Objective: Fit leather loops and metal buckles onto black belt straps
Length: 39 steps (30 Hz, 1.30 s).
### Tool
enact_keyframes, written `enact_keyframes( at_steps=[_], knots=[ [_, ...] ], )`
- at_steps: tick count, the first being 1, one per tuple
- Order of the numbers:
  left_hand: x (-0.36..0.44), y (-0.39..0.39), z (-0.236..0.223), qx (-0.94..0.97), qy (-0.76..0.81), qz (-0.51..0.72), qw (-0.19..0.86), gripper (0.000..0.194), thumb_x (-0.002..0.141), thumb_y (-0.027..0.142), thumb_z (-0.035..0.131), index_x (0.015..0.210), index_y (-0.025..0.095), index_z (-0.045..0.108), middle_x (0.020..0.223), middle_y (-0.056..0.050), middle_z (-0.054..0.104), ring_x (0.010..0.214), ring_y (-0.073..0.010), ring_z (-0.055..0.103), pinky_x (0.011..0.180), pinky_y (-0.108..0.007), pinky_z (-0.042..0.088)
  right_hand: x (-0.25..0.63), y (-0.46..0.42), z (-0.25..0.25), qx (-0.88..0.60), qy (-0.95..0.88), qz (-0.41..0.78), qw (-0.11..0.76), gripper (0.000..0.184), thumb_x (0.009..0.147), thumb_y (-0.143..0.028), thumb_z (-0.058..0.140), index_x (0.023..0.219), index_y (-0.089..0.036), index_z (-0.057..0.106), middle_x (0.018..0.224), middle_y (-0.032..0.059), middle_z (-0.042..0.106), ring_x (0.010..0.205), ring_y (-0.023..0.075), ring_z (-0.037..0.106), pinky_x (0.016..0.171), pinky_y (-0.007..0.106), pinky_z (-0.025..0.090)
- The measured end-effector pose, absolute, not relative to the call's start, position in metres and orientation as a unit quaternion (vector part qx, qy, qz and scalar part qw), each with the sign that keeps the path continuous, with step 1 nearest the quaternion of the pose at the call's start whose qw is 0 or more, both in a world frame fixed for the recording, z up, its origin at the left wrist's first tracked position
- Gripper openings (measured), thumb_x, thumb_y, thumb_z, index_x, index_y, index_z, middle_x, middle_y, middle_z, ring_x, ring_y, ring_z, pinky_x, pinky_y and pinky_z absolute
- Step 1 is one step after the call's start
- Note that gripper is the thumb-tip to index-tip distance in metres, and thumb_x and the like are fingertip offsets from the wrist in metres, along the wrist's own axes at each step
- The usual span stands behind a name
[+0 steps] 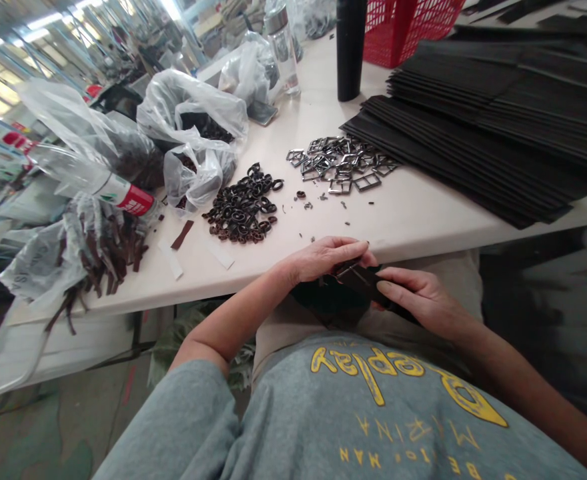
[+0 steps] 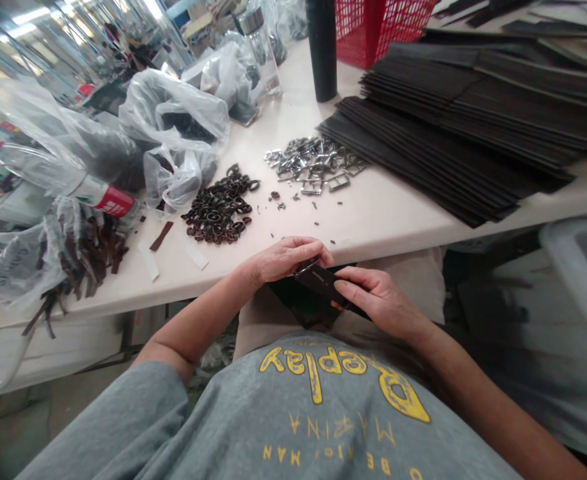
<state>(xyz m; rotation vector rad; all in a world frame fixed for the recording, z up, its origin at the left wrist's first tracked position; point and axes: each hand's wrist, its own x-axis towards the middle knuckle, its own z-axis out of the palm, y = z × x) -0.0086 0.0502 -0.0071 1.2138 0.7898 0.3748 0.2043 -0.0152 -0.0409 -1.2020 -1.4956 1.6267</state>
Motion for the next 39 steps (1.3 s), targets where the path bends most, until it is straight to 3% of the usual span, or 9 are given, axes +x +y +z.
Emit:
enact_keyframes(
  at_steps=[3,8,12,16,19,24,29,33,39],
  knots=[
    [-0.011,0.047,-0.009,0.549,0.368,0.18,0.729,0.056,0.084,0.067,0.058,0.104,0.016,0.071,0.085,-0.001,0.064,0.062,-0.0067,0.053,0.052,-0.019,0.039,0.202,-0.015,-0.042,-0.474,-0.547,0.609,0.324,0.04,0.08,-0.058,0.066,0.089,-0.019,0.073,0.068,0.0024,0.07,0.061,0.0174,0.063,0.058,0.028,0.052],
    [-0.01,0.041,-0.003,0.552,0.394,0.204,0.706,0.042,0.077,0.046,0.077,0.106,0.016,0.072,0.085,0.0,0.066,0.067,-0.0067,0.054,0.058,-0.019,0.039,0.199,-0.017,-0.044,-0.485,-0.563,0.575,0.342,0.033,0.083,-0.053,0.064,0.084,-0.02,0.072,0.067,0.0014,0.069,0.063,0.0171,0.062,0.06,0.027,0.052],
    [-0.003,0.033,-0.009,0.548,0.402,0.271,0.682,0.038,0.076,0.04,0.079,0.104,0.016,0.073,0.09,-0.001,0.069,0.078,-0.0096,0.059,0.075,-0.022,0.046,0.195,-0.019,-0.045,-0.493,-0.582,0.543,0.351,0.03,0.086,-0.049,0.061,0.083,-0.021,0.071,0.07,0.0021,0.071,0.065,0.0181,0.064,0.063,0.029,0.052],
    [0.003,0.026,-0.013,0.56,0.413,0.328,0.638,0.034,0.086,0.043,0.068,0.105,0.016,0.075,0.102,-0.006,0.071,0.092,-0.0136,0.063,0.088,-0.026,0.048,0.193,-0.019,-0.047,-0.498,-0.583,0.533,0.358,0.03,0.087,-0.049,0.06,0.083,-0.021,0.071,0.071,0.0019,0.072,0.065,0.018,0.064,0.063,0.029,0.052],
    [0.004,0.022,-0.013,0.561,0.404,0.33,0.643,0.037,0.087,0.043,0.066,0.114,0.017,0.073,0.105,-0.006,0.07,0.091,-0.013,0.062,0.086,-0.026,0.048,0.192,-0.019,-0.048,-0.492,-0.579,0.539,0.363,0.03,0.088,-0.049,0.06,0.086,-0.021,0.072,0.072,0.0021,0.072,0.066,0.0183,0.065,0.063,0.029,0.053],
    [0.004,0.015,-0.02,0.47,0.407,0.345,0.703,0.062,0.081,0.046,0.073,0.136,0.023,0.058,0.109,-0.003,0.067,0.077,-0.0082,0.058,0.075,-0.023,0.048,0.191,-0.021,-0.05,-0.493,-0.562,0.521,0.412,0.028,0.088,-0.047,0.061,0.092,-0.022,0.073,0.072,0.0014,0.072,0.064,0.0173,0.065,0.062,0.027,0.053],
    [0.004,0.006,-0.03,0.397,0.427,0.364,0.726,0.05,0.069,0.044,0.084,0.11,0.017,0.071,0.08,0.002,0.064,0.063,-0.0051,0.051,0.057,-0.019,0.037,0.189,-0.021,-0.045,-0.483,-0.581,0.477,0.45,0.022,0.091,-0.039,0.06,0.092,-0.022,0.073,0.073,0.0002,0.072,0.064,0.0151,0.065,0.061,0.025,0.053],
    [0.009,-0.001,-0.031,0.365,0.417,0.392,0.734,0.042,0.066,0.038,0.086,0.1,0.017,0.073,0.077,0.001,0.067,0.06,-0.0057,0.056,0.053,-0.019,0.033,0.185,-0.021,-0.04,-0.479,-0.604,0.436,0.465,0.017,0.091,-0.034,0.059,0.089,-0.022,0.072,0.072,-0.0006,0.071,0.063,0.0145,0.064,0.062,0.024,0.052],
    [0.016,-0.008,-0.025,0.352,0.409,0.452,0.711,0.032,0.067,0.033,0.087,0.09,0.015,0.074,0.08,-0.001,0.074,0.065,-0.0102,0.063,0.064,-0.022,0.047,0.178,-0.023,-0.04,-0.497,-0.61,0.398,0.472,0.017,0.088,-0.032,0.06,0.091,-0.02,0.071,0.075,0.0003,0.072,0.066,0.0157,0.065,0.063,0.025,0.052]
  ],
)
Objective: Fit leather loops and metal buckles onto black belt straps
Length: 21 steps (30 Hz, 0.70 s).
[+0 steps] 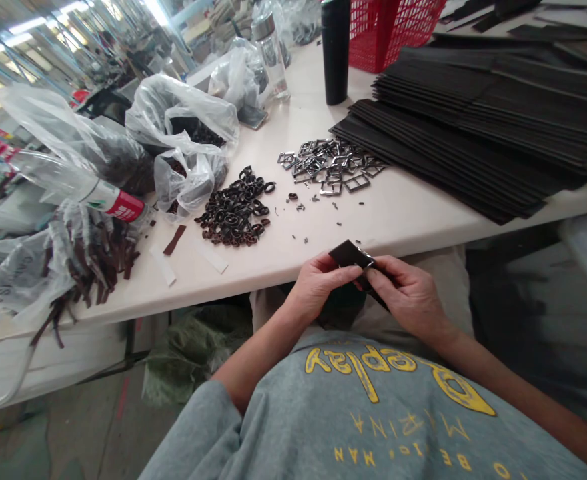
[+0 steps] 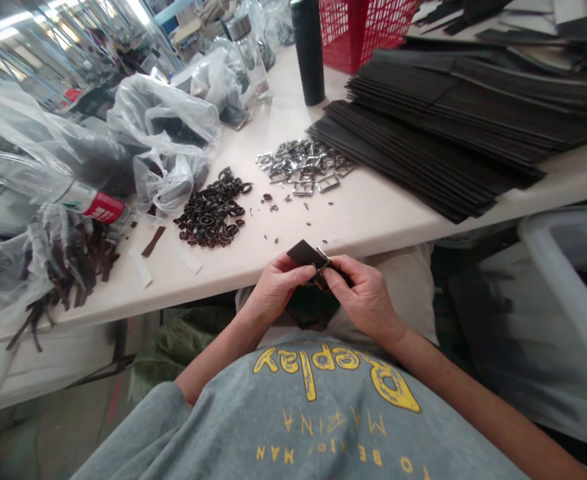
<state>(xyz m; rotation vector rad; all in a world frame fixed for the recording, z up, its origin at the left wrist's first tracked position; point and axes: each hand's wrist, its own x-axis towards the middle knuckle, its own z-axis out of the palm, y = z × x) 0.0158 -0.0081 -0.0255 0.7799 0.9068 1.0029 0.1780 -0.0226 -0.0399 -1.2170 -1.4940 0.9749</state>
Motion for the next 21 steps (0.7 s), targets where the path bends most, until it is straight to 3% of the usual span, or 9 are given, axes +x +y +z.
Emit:
enact_keyframes(
  at_steps=[4,9,15,21],
  knots=[
    [0.013,-0.006,-0.023,0.348,0.413,0.458,0.706,0.03,0.064,0.031,0.088,0.085,0.014,0.074,0.076,-0.001,0.073,0.062,-0.0104,0.063,0.063,-0.023,0.051,0.179,-0.02,-0.039,-0.489,-0.627,0.43,0.428,0.018,0.084,-0.032,0.062,0.092,-0.019,0.072,0.081,0.0016,0.074,0.071,0.0168,0.066,0.068,0.026,0.054],
    [0.011,-0.005,-0.022,0.364,0.39,0.463,0.708,0.031,0.064,0.033,0.087,0.082,0.015,0.07,0.066,0.002,0.068,0.05,-0.0094,0.059,0.053,-0.023,0.05,0.183,-0.013,-0.035,-0.434,-0.621,0.565,0.327,0.021,0.083,-0.036,0.062,0.085,-0.017,0.071,0.077,0.0025,0.072,0.068,0.0168,0.066,0.064,0.027,0.055],
    [0.011,-0.005,-0.02,0.422,0.403,0.489,0.648,0.032,0.062,0.038,0.088,0.075,0.016,0.068,0.071,0.002,0.069,0.052,-0.0074,0.057,0.054,-0.023,0.051,0.182,-0.01,-0.031,-0.439,-0.61,0.573,0.327,0.033,0.085,-0.049,0.063,0.083,-0.017,0.072,0.072,0.0031,0.07,0.064,0.0161,0.065,0.06,0.026,0.054],
    [0.001,-0.008,-0.017,0.461,0.37,0.441,0.675,0.032,0.069,0.041,0.084,0.088,0.017,0.073,0.083,-0.002,0.072,0.063,-0.0118,0.064,0.063,-0.026,0.055,0.178,-0.012,-0.024,-0.46,-0.623,0.544,0.323,0.038,0.086,-0.053,0.06,0.078,-0.017,0.07,0.066,0.0025,0.068,0.06,0.0159,0.062,0.054,0.025,0.05]
  ],
)
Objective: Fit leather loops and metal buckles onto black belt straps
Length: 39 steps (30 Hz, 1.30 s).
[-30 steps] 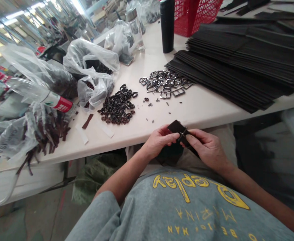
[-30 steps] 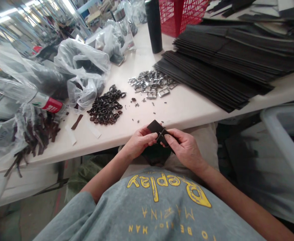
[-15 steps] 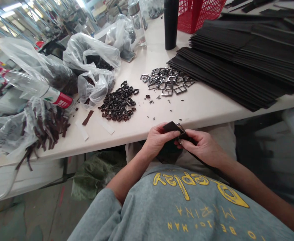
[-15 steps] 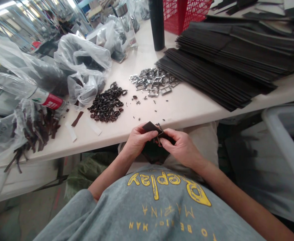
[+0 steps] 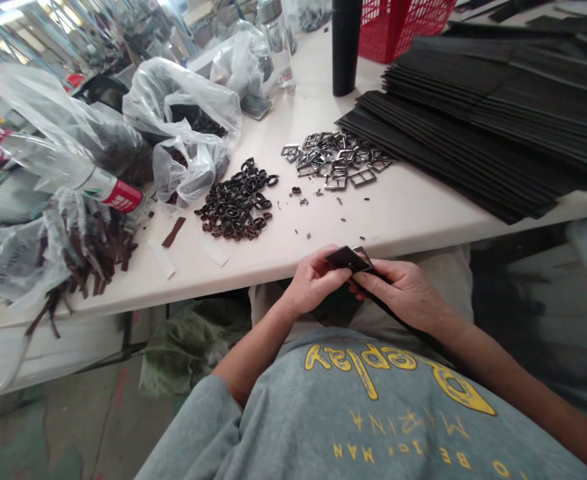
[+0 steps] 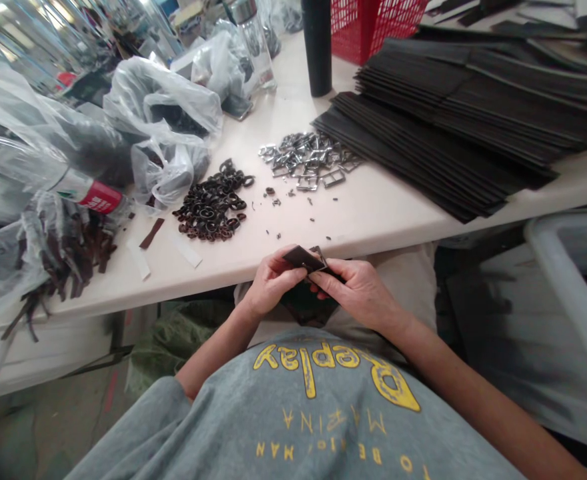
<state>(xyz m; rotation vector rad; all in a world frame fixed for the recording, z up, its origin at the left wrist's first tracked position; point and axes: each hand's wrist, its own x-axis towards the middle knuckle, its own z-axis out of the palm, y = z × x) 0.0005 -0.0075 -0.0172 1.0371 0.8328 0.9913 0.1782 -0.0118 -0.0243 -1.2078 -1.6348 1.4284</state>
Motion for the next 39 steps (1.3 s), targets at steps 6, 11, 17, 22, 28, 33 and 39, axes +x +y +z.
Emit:
enact_keyframes(
  at_steps=[6,11,17,22,28,33,39],
  knots=[
    [0.008,-0.007,-0.02,0.423,0.424,0.483,0.639,0.035,0.063,0.044,0.087,0.075,0.016,0.069,0.068,0.001,0.068,0.056,-0.0098,0.059,0.058,-0.024,0.051,0.178,-0.012,-0.024,-0.462,-0.678,0.479,0.314,0.031,0.089,-0.043,0.058,0.074,-0.018,0.068,0.064,0.0021,0.069,0.058,0.0154,0.061,0.055,0.025,0.048],
    [0.008,-0.005,-0.026,0.368,0.445,0.524,0.626,0.033,0.062,0.04,0.088,0.074,0.015,0.069,0.071,0.001,0.07,0.061,-0.0093,0.06,0.061,-0.022,0.051,0.184,-0.013,-0.022,-0.454,-0.692,0.485,0.284,0.027,0.088,-0.039,0.057,0.076,-0.019,0.069,0.065,0.0016,0.07,0.059,0.0165,0.064,0.056,0.026,0.05],
    [0.018,-0.012,-0.038,0.293,0.404,0.507,0.703,0.038,0.063,0.041,0.088,0.084,0.016,0.068,0.074,0.0,0.07,0.056,-0.0106,0.06,0.055,-0.025,0.05,0.183,-0.017,-0.022,-0.471,-0.671,0.474,0.322,0.025,0.088,-0.04,0.059,0.076,-0.02,0.068,0.063,0.0012,0.069,0.057,0.0167,0.063,0.055,0.026,0.051],
    [0.027,-0.014,-0.041,0.289,0.372,0.519,0.714,0.034,0.065,0.037,0.087,0.083,0.016,0.067,0.074,0.003,0.067,0.052,-0.0071,0.055,0.05,-0.022,0.047,0.18,-0.018,-0.024,-0.483,-0.656,0.468,0.344,0.027,0.088,-0.043,0.061,0.075,-0.02,0.068,0.064,0.0018,0.069,0.058,0.0167,0.063,0.055,0.026,0.052],
    [0.024,-0.015,-0.039,0.289,0.388,0.512,0.71,0.036,0.07,0.043,0.083,0.088,0.016,0.068,0.073,0.002,0.067,0.052,-0.0079,0.055,0.052,-0.023,0.048,0.18,-0.018,-0.025,-0.477,-0.65,0.477,0.35,0.027,0.088,-0.043,0.061,0.079,-0.02,0.07,0.066,0.0015,0.07,0.057,0.0167,0.064,0.054,0.026,0.052],
    [0.019,-0.014,-0.033,0.324,0.407,0.49,0.7,0.041,0.077,0.053,0.074,0.094,0.015,0.072,0.069,0.0,0.065,0.05,-0.0098,0.055,0.05,-0.024,0.046,0.181,-0.018,-0.027,-0.487,-0.637,0.492,0.338,0.03,0.09,-0.046,0.059,0.082,-0.019,0.07,0.068,0.0022,0.071,0.058,0.0167,0.065,0.055,0.025,0.052],
    [0.025,-0.013,-0.036,0.33,0.443,0.574,0.605,0.044,0.067,0.046,0.084,0.102,0.019,0.078,0.083,-0.002,0.073,0.063,-0.0098,0.058,0.061,-0.023,0.05,0.178,-0.019,-0.027,-0.495,-0.662,0.439,0.352,0.034,0.09,-0.043,0.057,0.069,-0.019,0.067,0.062,0.002,0.068,0.055,0.0153,0.06,0.052,0.024,0.047]
  ],
)
